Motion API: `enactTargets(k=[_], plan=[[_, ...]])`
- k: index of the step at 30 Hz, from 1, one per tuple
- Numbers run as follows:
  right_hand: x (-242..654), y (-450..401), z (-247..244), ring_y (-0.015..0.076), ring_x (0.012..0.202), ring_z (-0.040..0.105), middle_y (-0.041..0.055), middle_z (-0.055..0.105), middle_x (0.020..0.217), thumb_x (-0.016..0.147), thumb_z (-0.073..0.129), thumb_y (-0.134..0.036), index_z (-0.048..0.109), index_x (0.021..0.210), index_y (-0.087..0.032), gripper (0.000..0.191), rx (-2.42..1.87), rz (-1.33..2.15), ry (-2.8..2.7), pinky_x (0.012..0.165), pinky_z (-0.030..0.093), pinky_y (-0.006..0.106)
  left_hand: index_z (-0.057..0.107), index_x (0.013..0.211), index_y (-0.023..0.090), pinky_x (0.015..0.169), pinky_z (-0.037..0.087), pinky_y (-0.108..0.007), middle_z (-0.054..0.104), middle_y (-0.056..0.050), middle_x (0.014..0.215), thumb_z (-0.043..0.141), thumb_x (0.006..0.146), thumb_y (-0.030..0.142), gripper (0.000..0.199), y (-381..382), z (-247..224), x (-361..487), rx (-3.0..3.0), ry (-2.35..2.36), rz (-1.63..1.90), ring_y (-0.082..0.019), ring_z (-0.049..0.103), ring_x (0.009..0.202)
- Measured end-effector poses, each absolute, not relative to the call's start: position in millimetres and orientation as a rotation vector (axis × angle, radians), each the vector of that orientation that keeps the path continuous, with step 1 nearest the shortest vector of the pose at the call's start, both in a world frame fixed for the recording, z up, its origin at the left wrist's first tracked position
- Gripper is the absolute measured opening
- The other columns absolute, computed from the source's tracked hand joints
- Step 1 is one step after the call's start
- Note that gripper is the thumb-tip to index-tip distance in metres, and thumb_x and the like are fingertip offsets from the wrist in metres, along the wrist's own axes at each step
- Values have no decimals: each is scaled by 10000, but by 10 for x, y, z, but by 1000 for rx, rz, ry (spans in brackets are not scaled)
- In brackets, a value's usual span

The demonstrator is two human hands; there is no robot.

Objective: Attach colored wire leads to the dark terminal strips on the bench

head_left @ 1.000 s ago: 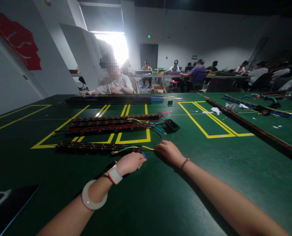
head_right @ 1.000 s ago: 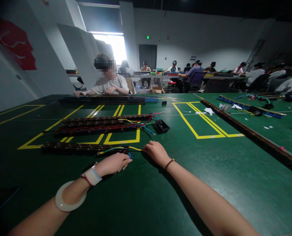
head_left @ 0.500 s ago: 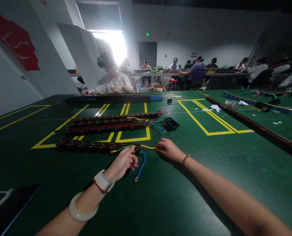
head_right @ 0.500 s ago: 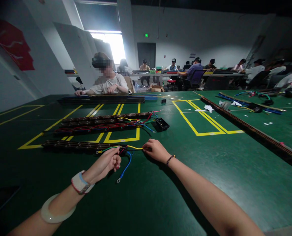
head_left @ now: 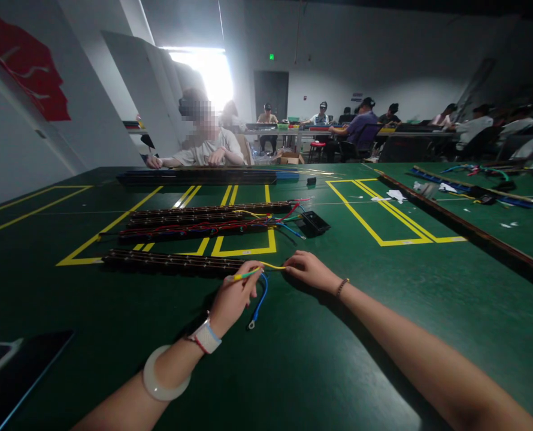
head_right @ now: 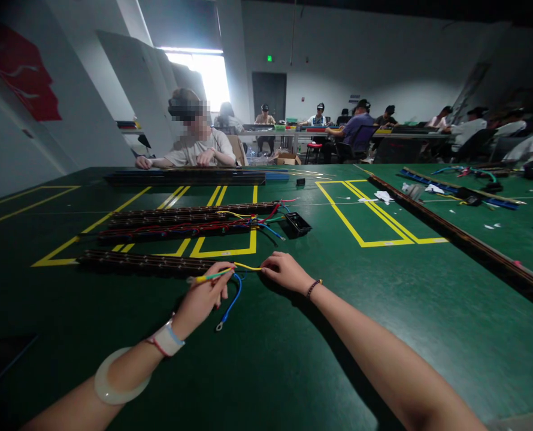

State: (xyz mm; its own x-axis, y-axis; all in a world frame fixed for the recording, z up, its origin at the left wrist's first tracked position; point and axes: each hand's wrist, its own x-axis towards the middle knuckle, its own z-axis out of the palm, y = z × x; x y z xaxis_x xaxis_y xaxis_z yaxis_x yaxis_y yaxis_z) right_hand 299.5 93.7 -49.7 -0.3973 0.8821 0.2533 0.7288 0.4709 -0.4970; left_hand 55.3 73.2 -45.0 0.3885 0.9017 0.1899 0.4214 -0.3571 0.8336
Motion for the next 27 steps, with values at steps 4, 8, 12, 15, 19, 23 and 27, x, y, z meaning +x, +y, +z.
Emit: enactTargets(k=[4, 8, 12, 15, 19, 23, 27], plan=[[2951, 933, -439, 118, 773, 513, 47, 580, 849, 861, 534, -361, 662, 897, -150, 250, -1398, 514, -2196, 704, 389, 231, 514, 1217, 259, 631, 403, -269, 651, -29, 872, 374, 938, 363, 329, 684, -459, 582, 2511, 1245, 620, -182, 627, 761], [2844, 858, -389, 151, 821, 494, 53, 568, 876, 825, 557, -487, 647, 927, -171, 344, -1508, 382, -2169, 755, 372, 274, 445, 1255, 222, 584, 365, -265, 642, -34, 925, 370, 937, 384, 365, 666, -513, 639, 2609, 1341, 546, -176, 615, 731], [2726, 764, -388, 195, 916, 474, 79, 563, 974, 768, 556, -622, 606, 1041, -173, 528, -1557, 267, -2210, 825, 344, 329, 511, 960, 159, 544, 321, -273, 612, -35, 787, 393, 910, 394, 269, 642, -532, 642, 2546, 1455, 518, -174, 575, 637], [2689, 751, -411, 205, 937, 479, 86, 568, 990, 717, 640, -578, 605, 1040, -170, 522, -1585, 276, -2253, 833, 347, 332, 515, 818, 186, 555, 299, -275, 600, -18, 742, 395, 895, 433, 285, 628, -527, 648, 2532, 1445, 498, -178, 569, 644], [2694, 794, -409, 170, 868, 542, 63, 612, 949, 718, 687, -395, 624, 990, -150, 371, -1616, 497, -2258, 749, 391, 264, 551, 834, 187, 544, 267, -266, 602, -37, 721, 462, 853, 429, 258, 635, -517, 686, 2424, 1494, 500, -184, 564, 635], [2676, 794, -354, 132, 774, 556, 49, 631, 899, 762, 608, -266, 648, 928, -141, 212, -1597, 588, -2314, 671, 392, 216, 567, 796, 160, 526, 290, -249, 578, -49, 653, 524, 817, 393, 238, 677, -492, 726, 2183, 1383, 563, -166, 542, 574], [2634, 738, -291, 136, 771, 556, 68, 633, 900, 762, 578, -199, 640, 932, -120, 197, -1640, 499, -2289, 655, 384, 207, 545, 849, 108, 545, 418, -252, 606, -83, 751, 510, 840, 339, 235, 688, -363, 751, 1591, 1076, 446, -163, 589, 618]])
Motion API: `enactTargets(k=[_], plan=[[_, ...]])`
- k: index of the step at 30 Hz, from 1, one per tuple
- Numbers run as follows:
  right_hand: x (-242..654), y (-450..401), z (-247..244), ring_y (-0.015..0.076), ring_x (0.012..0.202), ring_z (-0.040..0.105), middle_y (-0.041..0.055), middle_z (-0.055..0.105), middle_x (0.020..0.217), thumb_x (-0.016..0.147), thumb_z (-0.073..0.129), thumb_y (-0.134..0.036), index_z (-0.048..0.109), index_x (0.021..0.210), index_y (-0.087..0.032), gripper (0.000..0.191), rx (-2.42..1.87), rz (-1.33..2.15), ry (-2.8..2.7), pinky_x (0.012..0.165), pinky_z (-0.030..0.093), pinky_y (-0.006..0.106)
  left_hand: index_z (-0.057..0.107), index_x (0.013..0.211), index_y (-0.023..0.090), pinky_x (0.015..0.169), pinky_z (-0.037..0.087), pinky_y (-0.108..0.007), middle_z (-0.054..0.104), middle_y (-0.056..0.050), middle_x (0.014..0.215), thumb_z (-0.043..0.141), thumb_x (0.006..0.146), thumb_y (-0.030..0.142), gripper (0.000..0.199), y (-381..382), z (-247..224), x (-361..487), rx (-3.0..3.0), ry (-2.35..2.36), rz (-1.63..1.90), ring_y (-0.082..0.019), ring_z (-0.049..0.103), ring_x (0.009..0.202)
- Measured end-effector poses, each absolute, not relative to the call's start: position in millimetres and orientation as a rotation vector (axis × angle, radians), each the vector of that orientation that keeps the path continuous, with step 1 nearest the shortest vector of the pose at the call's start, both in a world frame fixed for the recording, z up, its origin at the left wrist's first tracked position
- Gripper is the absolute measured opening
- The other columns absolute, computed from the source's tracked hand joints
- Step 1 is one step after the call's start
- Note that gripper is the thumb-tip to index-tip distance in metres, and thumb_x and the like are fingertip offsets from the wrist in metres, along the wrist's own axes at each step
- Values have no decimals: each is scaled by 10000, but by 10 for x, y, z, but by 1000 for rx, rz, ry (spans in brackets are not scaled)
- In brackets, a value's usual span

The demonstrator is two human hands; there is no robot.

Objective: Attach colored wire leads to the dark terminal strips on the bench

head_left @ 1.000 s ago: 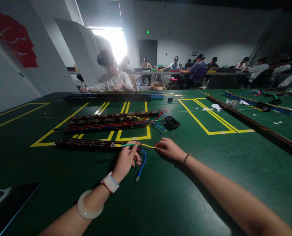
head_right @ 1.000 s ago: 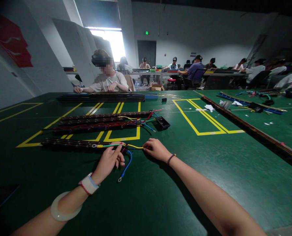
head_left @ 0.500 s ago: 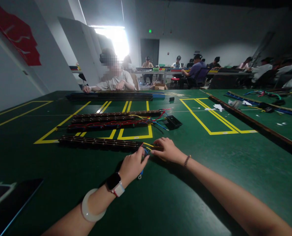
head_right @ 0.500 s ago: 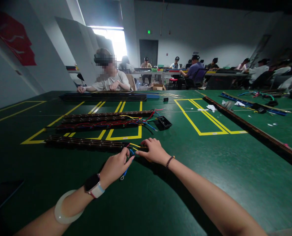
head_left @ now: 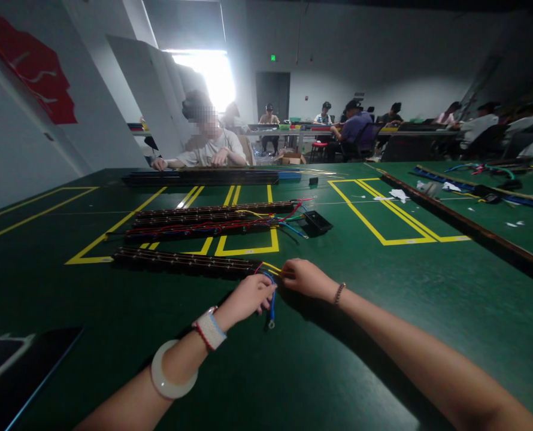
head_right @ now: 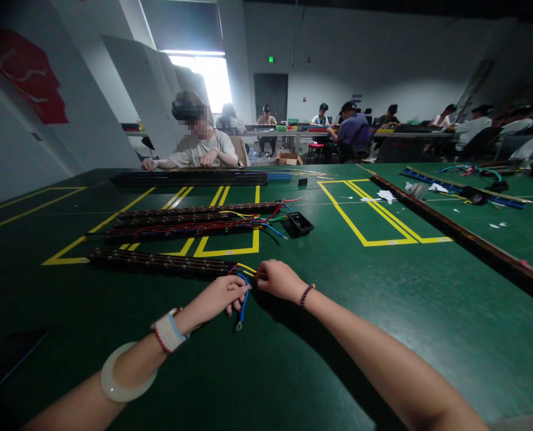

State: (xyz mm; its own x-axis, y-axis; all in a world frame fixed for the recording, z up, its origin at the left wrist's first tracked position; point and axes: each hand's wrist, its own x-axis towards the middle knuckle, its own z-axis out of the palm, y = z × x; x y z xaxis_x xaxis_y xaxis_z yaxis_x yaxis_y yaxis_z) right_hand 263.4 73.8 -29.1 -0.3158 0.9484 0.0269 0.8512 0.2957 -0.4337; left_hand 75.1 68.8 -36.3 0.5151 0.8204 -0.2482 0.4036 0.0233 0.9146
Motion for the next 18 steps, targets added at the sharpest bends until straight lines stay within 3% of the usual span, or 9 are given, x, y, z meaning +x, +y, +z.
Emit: enactTargets(k=[3, 7, 12, 18], plan=[[2592, 687, -253, 128, 779, 572, 55, 636, 902, 818, 518, -174, 633, 953, -135, 182, -1613, 469, -2255, 654, 385, 199, 526, 958, 74, 752, 485, -315, 615, -149, 959, 494, 872, 341, 282, 650, -231, 786, 1205, 921, 459, -176, 630, 785], [2497, 594, -232, 149, 736, 576, 72, 600, 912, 863, 440, -138, 628, 961, -150, 213, -1703, 62, -2434, 626, 388, 240, 519, 1036, 81, 851, 454, -318, 620, -136, 975, 449, 916, 319, 275, 654, -188, 892, 939, 770, 538, -154, 618, 842], [2343, 445, -266, 210, 792, 565, 145, 571, 952, 841, 459, -96, 564, 1099, -56, 281, -1612, -376, -2681, 697, 427, 323, 527, 913, 81, 738, 466, -269, 621, -99, 883, 421, 931, 233, 186, 764, -327, 1059, 740, 702, 660, -129, 594, 757], [2223, 324, -304, 226, 851, 545, 159, 566, 923, 831, 493, -111, 559, 1095, -14, 289, -1623, -317, -2699, 742, 435, 344, 514, 801, 90, 625, 441, -211, 596, -61, 748, 431, 927, 206, 191, 763, -450, 1101, 644, 746, 708, -103, 569, 674]])
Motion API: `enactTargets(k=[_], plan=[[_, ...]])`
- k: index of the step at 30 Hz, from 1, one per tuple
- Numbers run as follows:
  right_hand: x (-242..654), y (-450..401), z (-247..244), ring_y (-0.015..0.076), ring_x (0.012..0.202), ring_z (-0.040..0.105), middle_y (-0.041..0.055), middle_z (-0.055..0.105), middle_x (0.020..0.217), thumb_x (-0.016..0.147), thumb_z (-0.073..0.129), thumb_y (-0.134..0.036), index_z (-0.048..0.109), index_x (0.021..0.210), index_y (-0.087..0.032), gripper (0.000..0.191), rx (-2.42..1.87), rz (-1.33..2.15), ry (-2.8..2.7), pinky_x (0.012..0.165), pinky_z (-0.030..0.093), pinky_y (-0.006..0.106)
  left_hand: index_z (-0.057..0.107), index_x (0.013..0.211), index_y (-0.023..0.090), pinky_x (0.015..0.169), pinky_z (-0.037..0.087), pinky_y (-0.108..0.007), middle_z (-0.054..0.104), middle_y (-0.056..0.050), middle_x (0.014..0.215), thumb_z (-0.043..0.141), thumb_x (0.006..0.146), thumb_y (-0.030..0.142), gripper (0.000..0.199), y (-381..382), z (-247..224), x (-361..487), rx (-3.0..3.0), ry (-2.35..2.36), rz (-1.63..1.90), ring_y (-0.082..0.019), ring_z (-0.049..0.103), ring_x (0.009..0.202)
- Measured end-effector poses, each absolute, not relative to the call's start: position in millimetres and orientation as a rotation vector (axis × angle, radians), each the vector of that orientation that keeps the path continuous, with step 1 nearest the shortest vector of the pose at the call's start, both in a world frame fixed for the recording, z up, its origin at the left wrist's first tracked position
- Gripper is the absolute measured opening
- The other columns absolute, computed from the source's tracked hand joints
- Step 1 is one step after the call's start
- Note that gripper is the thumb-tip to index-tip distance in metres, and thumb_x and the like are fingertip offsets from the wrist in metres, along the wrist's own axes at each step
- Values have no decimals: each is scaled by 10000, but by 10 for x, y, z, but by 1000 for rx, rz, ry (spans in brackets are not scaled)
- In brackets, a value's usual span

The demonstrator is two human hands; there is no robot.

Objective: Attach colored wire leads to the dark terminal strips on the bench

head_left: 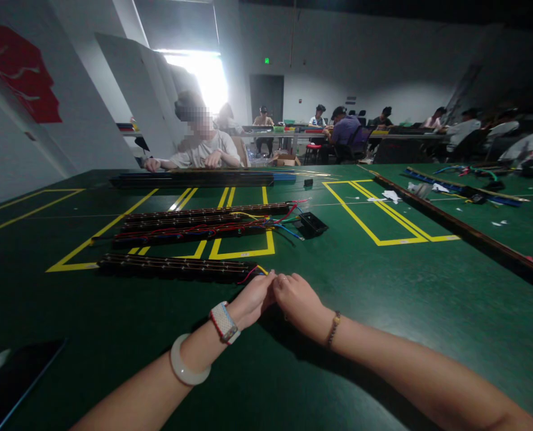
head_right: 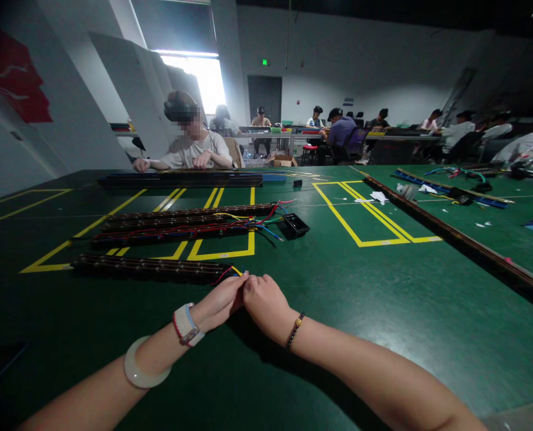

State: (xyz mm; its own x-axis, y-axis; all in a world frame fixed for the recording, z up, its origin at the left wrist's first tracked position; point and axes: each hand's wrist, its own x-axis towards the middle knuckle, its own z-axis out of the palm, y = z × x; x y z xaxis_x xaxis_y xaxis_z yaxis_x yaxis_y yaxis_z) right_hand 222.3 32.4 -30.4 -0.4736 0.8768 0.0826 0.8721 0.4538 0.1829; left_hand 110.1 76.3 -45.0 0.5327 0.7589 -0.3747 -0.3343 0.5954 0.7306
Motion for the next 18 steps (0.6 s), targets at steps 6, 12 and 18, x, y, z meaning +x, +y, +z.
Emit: enactTargets(k=[6, 12, 18], plan=[[2293, 285, -92, 203, 856, 545, 132, 563, 980, 880, 453, -215, 598, 1070, -90, 269, 1703, 72, 2701, 749, 413, 322, 544, 813, 88, 565, 420, -189, 595, -50, 767, 451, 913, 191, 171, 742, -518, 1068, 653, 738, 745, -79, 534, 615], [2434, 268, 249, 182, 766, 571, 77, 605, 838, 912, 433, -381, 636, 875, -157, 304, 1823, -48, 2649, 660, 395, 279, 585, 787, 83, 624, 439, -207, 602, -53, 745, 451, 898, 149, 186, 724, -507, 1053, 665, 688, 730, -92, 555, 642], [2435, 271, 146, 256, 690, 612, 127, 625, 754, 861, 493, -444, 668, 845, -151, 342, 1812, -33, 2412, 565, 406, 302, 603, 912, 79, 710, 455, -246, 631, -113, 945, 448, 907, 186, 189, 755, -580, 1013, 758, 622, 733, -139, 597, 802]])
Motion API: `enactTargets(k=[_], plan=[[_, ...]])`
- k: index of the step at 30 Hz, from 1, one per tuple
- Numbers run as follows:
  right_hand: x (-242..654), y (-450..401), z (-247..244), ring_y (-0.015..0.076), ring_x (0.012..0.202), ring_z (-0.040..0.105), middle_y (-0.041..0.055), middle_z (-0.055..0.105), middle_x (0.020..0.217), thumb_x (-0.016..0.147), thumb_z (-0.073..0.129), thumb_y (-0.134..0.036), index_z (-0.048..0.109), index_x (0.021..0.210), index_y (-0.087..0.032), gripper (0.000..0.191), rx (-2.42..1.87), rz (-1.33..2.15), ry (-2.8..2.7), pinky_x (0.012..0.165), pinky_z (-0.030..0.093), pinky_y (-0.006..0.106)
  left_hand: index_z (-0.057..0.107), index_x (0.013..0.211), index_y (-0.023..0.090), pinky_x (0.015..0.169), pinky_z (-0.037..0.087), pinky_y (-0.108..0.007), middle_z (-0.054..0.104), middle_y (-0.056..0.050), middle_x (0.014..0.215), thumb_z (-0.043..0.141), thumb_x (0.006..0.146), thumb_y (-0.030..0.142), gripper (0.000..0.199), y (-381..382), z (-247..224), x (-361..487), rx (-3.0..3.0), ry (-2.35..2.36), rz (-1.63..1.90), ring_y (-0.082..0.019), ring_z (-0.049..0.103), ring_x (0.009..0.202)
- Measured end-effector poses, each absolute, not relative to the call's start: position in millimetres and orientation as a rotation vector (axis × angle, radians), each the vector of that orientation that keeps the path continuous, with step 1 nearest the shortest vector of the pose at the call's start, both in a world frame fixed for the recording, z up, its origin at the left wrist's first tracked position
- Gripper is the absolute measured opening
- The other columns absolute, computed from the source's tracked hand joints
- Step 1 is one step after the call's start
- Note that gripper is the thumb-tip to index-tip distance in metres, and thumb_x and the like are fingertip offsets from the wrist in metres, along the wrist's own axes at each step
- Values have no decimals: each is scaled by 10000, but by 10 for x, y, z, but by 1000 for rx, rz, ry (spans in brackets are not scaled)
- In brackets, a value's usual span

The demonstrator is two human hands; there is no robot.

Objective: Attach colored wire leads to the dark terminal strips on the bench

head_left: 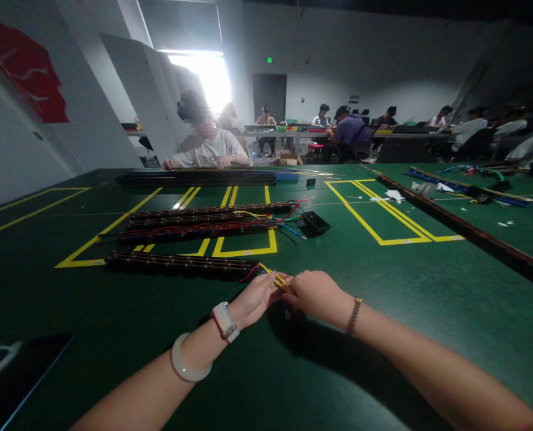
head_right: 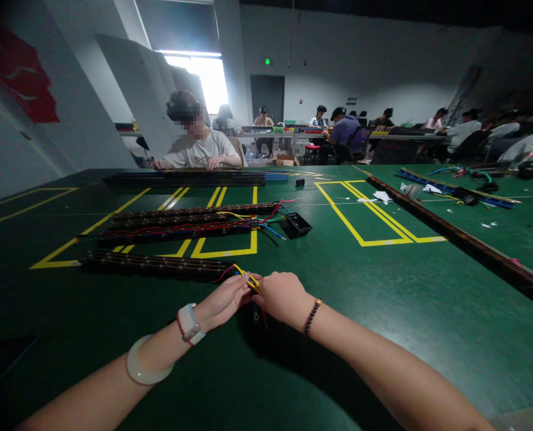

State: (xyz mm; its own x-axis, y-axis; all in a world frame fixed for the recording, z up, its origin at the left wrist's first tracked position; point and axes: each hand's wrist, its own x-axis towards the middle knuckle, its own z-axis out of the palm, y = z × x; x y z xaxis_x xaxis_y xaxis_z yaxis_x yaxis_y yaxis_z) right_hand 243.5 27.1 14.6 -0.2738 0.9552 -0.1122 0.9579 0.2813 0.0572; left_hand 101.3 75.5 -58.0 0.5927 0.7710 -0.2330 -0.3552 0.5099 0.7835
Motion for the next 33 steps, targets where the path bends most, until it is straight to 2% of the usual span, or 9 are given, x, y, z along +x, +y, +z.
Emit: enactTargets(k=[8, 12, 14, 18, 21, 23, 25, 29, 33], plan=[[2436, 271, 179, 265, 714, 621, 127, 634, 771, 867, 491, -378, 668, 848, -154, 286, 1852, -12, 2396, 589, 432, 318, 601, 898, 77, 810, 464, -293, 629, -117, 964, 447, 912, 190, 191, 760, -576, 997, 725, 619, 711, -140, 603, 815], [2472, 280, 184, 250, 719, 614, 113, 629, 781, 916, 406, -358, 649, 864, -158, 319, 1870, 10, 2406, 581, 415, 308, 600, 904, 73, 835, 466, -313, 630, -119, 969, 445, 909, 173, 184, 749, -551, 998, 711, 614, 725, -149, 606, 833], [2491, 290, 193, 236, 723, 610, 110, 619, 777, 928, 383, -361, 638, 863, -151, 337, 1887, 19, 2410, 580, 398, 294, 600, 904, 69, 835, 467, -317, 629, -122, 977, 444, 907, 163, 182, 746, -535, 1000, 697, 599, 722, -153, 605, 845], [2490, 282, 225, 184, 761, 590, 86, 598, 866, 902, 438, -295, 610, 954, -170, 219, 1803, 49, 2565, 604, 375, 261, 602, 879, 77, 767, 474, -280, 633, -109, 957, 451, 896, 133, 162, 746, -516, 1009, 672, 613, 725, -136, 601, 800], [2466, 242, 224, 195, 783, 569, 87, 581, 880, 875, 492, -362, 616, 981, -183, 242, 1704, 85, 2623, 640, 389, 275, 610, 874, 81, 698, 465, -239, 638, -98, 922, 452, 896, 136, 168, 755, -536, 1013, 690, 630, 731, -111, 587, 731], [2454, 212, 204, 223, 807, 563, 107, 577, 881, 842, 534, -437, 619, 1002, -168, 324, 1702, 117, 2595, 665, 403, 301, 621, 891, 79, 719, 462, -234, 638, -102, 932, 448, 898, 141, 183, 764, -561, 1010, 716, 619, 736, -119, 591, 770], [2446, 191, 182, 237, 812, 566, 119, 582, 881, 823, 550, -435, 619, 1012, -153, 346, 1708, 124, 2562, 664, 407, 310, 626, 898, 75, 777, 457, -241, 634, -109, 949, 444, 899, 142, 194, 770, -579, 1004, 728, 595, 738, -133, 593, 836], [2460, 208, 209, 195, 707, 575, 86, 610, 821, 796, 506, -274, 639, 916, -156, 214, 1761, 7, 2515, 578, 365, 271, 608, 903, 65, 822, 449, -281, 625, -120, 952, 423, 911, 151, 203, 760, -562, 995, 712, 591, 723, -144, 592, 835], [2588, 328, 336, 141, 637, 546, 45, 621, 750, 759, 535, -266, 647, 791, -178, 146, 1970, -263, 2455, 521, 309, 231, 562, 917, 68, 778, 454, -298, 606, -110, 874, 428, 922, 214, 198, 740, -514, 1010, 701, 574, 711, -135, 578, 746]])
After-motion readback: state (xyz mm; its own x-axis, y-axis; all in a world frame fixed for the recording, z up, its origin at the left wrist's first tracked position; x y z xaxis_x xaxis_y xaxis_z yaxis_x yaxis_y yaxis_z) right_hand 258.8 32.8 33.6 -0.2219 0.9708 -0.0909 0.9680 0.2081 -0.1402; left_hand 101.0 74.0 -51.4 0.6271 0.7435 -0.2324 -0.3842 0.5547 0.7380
